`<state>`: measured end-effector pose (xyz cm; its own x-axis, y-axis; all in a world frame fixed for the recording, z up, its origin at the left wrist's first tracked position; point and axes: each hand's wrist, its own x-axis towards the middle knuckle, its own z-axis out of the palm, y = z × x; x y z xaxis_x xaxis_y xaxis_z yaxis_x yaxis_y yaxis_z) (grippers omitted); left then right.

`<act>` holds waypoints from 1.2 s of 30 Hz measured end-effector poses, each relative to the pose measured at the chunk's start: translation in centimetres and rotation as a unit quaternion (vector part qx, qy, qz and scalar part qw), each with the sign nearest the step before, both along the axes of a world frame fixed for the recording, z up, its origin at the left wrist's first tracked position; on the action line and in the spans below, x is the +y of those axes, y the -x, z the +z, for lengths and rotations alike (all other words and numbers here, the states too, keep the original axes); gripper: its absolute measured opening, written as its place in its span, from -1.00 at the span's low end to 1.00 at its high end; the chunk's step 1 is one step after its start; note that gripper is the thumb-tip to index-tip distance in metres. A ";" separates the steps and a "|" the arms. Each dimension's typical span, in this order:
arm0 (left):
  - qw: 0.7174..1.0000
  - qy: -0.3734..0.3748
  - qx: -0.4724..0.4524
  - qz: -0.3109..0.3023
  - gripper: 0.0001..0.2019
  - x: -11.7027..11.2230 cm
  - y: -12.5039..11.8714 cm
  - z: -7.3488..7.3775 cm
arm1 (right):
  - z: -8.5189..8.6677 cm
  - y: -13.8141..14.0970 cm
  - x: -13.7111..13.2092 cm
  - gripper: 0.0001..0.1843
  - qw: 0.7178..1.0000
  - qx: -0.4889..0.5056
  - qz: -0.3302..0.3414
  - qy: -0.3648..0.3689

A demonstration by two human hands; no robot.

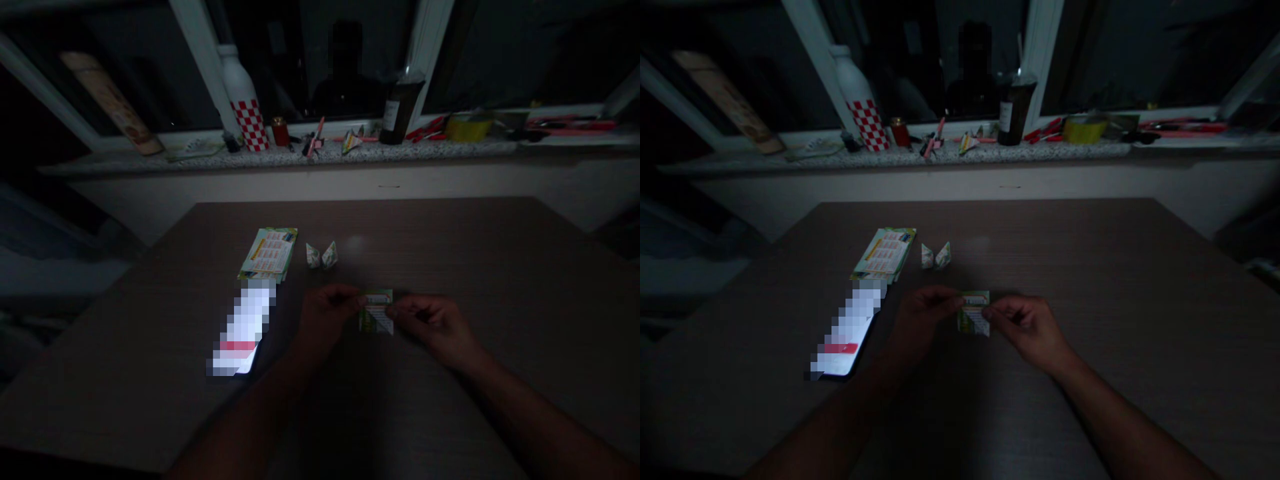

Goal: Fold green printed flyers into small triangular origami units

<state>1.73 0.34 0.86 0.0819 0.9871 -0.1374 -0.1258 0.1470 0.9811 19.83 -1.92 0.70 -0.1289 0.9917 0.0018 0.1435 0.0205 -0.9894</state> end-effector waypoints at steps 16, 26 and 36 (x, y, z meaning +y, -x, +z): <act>0.999 -0.003 -0.040 0.027 -0.88 0.4 0.2 -0.3 | -0.6 0.3 0.0 -0.66 1.000 -0.009 0.017 0.023; 0.999 -0.003 -0.004 0.038 -0.85 0.5 0.3 -0.2 | -0.7 0.3 -0.1 -0.63 0.999 -0.009 0.022 0.028; 0.998 -0.012 -0.040 0.056 -0.83 0.7 0.1 -0.8 | -0.9 0.3 0.1 -0.68 1.000 0.001 -0.026 0.010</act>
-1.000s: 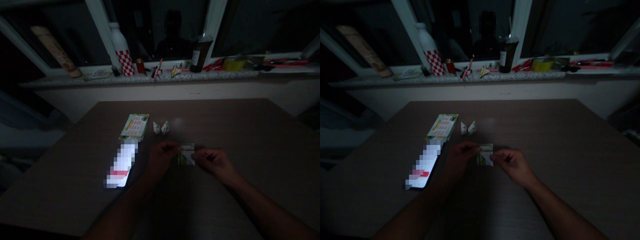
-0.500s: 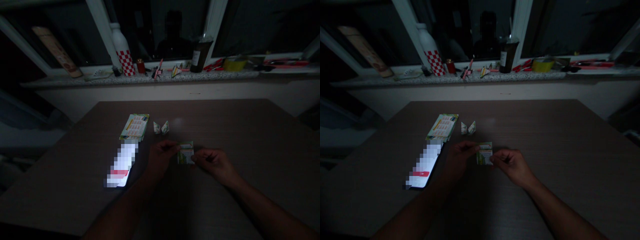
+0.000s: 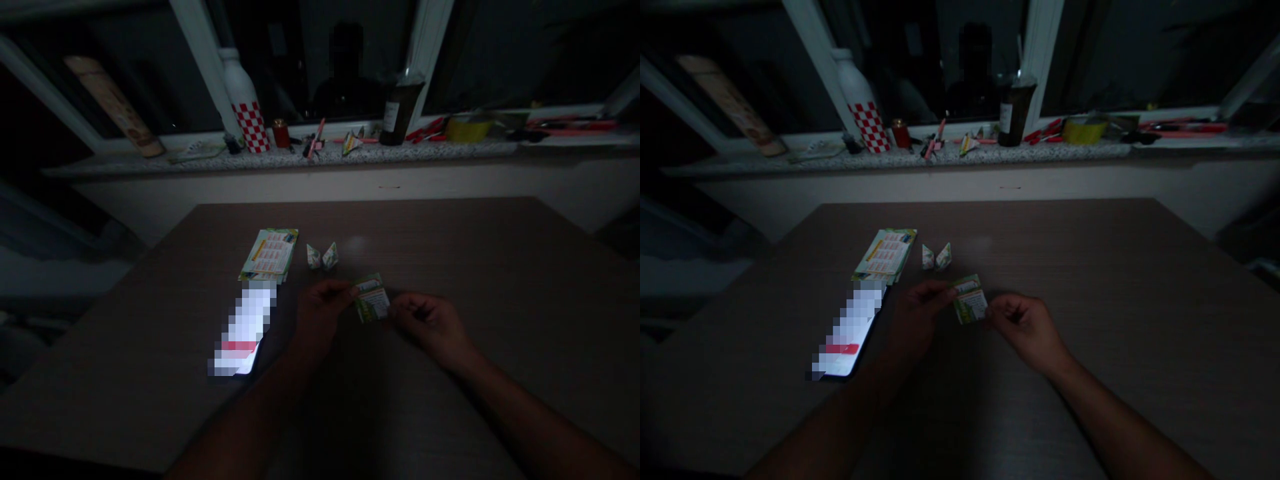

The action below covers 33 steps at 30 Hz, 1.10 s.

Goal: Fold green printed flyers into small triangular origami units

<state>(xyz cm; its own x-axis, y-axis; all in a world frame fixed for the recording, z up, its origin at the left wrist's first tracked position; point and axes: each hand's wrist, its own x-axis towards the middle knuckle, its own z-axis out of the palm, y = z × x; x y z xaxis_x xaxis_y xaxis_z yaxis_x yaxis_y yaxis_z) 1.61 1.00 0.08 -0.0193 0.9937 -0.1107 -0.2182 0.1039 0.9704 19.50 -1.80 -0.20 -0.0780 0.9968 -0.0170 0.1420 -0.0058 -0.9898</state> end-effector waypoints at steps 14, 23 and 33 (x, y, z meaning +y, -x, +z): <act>0.962 -0.028 0.154 -0.224 -0.82 -1.0 -0.2 -0.1 | 0.0 -0.5 -0.1 -0.78 0.990 -0.006 -0.112 -0.084; 0.945 -0.060 0.201 -0.249 -0.81 -1.0 0.2 -0.3 | -0.1 0.0 -0.2 -0.66 0.988 -0.039 -0.096 -0.114; 0.934 -0.079 0.249 -0.243 -0.74 -1.1 -0.1 0.0 | 0.2 0.0 -0.4 -0.94 0.973 -0.092 -0.077 -0.198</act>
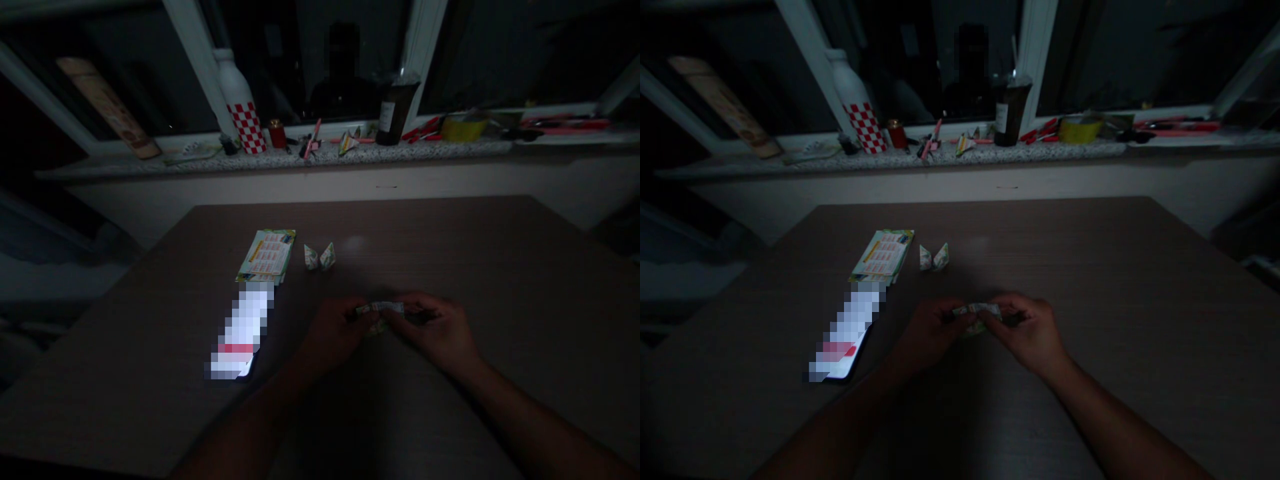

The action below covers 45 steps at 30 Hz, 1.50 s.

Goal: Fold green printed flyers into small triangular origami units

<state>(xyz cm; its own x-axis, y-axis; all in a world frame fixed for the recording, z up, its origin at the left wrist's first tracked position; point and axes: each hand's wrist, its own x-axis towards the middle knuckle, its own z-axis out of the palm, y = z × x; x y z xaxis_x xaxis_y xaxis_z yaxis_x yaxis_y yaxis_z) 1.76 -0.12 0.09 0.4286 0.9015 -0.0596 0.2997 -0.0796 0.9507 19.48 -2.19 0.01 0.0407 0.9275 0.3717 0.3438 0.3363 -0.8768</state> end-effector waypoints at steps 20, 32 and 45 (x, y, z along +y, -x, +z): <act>0.999 -0.011 0.045 0.005 -0.79 0.1 0.4 0.9 | 0.0 -1.0 0.2 -0.92 0.999 0.004 -0.035 -0.008; 0.963 -0.234 0.136 0.003 -0.85 -0.2 0.6 0.6 | 0.2 -1.6 -0.1 -0.93 0.963 -0.167 0.003 -0.212; 0.848 -0.510 0.146 0.021 -0.91 -0.3 0.0 0.9 | 1.0 -0.6 -0.2 -0.85 0.905 -0.254 0.077 -0.334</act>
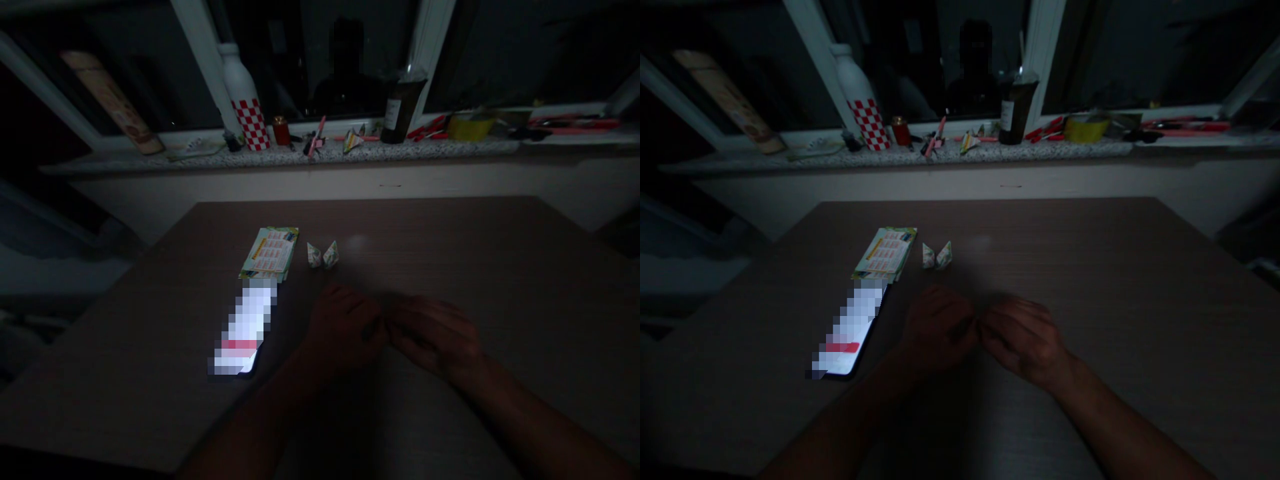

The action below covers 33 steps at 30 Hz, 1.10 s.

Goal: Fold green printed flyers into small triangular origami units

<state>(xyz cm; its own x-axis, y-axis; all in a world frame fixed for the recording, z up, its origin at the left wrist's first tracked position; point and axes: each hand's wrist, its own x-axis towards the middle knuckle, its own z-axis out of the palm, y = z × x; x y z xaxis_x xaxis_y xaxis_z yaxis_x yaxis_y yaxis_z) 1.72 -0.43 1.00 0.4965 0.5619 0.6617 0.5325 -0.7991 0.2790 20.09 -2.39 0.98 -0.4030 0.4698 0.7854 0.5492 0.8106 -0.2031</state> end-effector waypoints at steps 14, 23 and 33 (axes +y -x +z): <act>0.995 0.028 0.019 0.095 -0.90 1.3 1.6 0.2 | 1.5 -0.6 -0.9 -0.81 0.998 0.021 -0.045 0.024; 0.991 0.083 -0.017 0.100 -0.91 1.1 2.2 0.5 | 0.5 -1.3 -0.4 -0.91 0.992 0.042 -0.077 0.096; 0.991 0.122 -0.042 -0.032 -0.85 -0.3 0.2 -0.3 | 0.0 0.1 0.0 -0.93 0.982 0.092 -0.042 0.162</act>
